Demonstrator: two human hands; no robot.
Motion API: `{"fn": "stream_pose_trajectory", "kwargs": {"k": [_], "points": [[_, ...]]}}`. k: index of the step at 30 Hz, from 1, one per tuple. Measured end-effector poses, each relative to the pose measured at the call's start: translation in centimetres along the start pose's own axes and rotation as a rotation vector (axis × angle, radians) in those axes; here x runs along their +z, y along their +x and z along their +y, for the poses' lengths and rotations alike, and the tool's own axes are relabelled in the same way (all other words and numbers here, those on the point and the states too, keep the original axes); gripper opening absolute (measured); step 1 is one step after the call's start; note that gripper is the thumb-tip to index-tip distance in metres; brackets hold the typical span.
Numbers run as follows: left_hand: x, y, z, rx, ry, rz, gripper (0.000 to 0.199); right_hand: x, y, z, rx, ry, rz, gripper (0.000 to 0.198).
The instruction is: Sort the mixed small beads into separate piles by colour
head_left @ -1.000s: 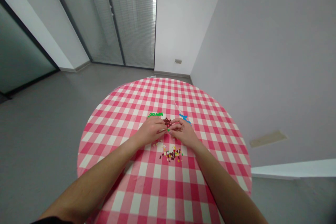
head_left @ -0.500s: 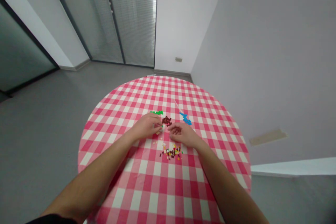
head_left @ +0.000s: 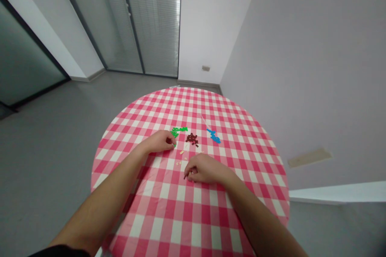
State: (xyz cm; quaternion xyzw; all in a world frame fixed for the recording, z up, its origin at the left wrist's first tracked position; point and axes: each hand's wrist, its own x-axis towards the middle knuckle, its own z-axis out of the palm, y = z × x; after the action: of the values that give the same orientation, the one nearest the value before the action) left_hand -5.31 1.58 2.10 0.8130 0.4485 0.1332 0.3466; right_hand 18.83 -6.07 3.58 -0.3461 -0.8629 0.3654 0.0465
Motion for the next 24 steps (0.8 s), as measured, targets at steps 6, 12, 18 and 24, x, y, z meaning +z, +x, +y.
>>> {"fn": "stream_pose_trajectory", "kwargs": {"k": [6,12,18,24], "points": [[0.2,0.2,-0.1,-0.012,-0.001,0.046,0.015,1.0,0.6,-0.2,-0.055,-0.086,-0.003,0.02],[0.5,0.4,-0.6,-0.018,-0.015,0.057,0.018,0.6,0.9,0.1,-0.093,-0.001,0.217,0.015],[0.4,0.4,-0.5,-0.027,-0.001,0.06,0.019,-1.4,0.4,3.6,0.299,-0.031,0.633,0.014],[0.6,0.6,-0.6,-0.001,-0.015,0.053,0.016,-1.4,0.7,5.6,0.387,-0.152,0.579,0.019]]}}
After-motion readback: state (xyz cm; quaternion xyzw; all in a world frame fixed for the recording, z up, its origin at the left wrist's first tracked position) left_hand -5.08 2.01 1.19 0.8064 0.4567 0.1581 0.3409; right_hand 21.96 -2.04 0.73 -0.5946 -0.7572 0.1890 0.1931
